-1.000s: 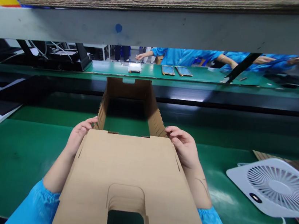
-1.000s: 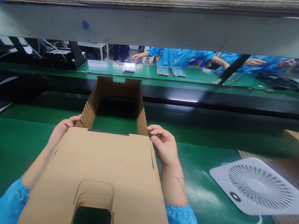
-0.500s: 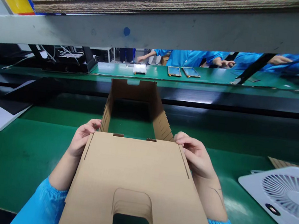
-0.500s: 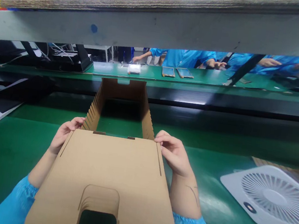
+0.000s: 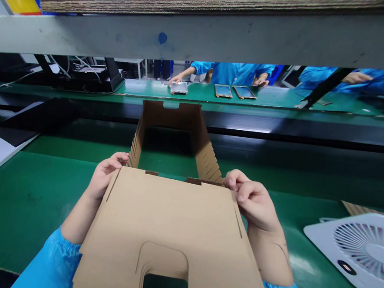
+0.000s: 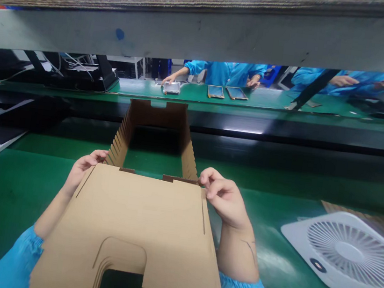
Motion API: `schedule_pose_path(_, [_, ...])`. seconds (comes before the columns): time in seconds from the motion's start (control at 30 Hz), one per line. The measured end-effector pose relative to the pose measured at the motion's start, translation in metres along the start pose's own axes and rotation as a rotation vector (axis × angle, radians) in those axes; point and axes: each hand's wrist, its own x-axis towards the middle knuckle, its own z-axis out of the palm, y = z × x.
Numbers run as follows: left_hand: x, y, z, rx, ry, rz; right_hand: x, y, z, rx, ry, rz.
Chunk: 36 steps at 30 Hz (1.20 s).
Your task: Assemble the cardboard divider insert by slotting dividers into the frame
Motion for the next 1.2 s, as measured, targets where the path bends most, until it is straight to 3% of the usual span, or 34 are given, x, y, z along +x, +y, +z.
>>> schedule_pose_path(0.3, [-0.001,0.002,-0.004,0.002,-0.030,0.018,0.002,-0.007,-0.008,-0.098,-0.132,0.016])
schedule_pose_path(0.57, [-0.002,0.005,-0.001,-0.097,-0.062,0.031,0.003,-0.001,-0.001,-0.057,-0.061,-0.028])
schedule_pose_path(0.93, [0.000,-0.010,-0.011,0.013,0.071,0.015,0.006,0.000,0.000,-0.041,0.033,0.032])
schedule_pose_path(1.07, [0.000,-0.013,-0.013,0.073,0.163,0.010,0.005,-0.004,0.001,0.038,-0.034,0.019])
schedule_pose_path(1.2, [-0.001,-0.014,-0.013,0.071,0.159,0.009,0.005,-0.005,0.000,0.054,-0.084,-0.009])
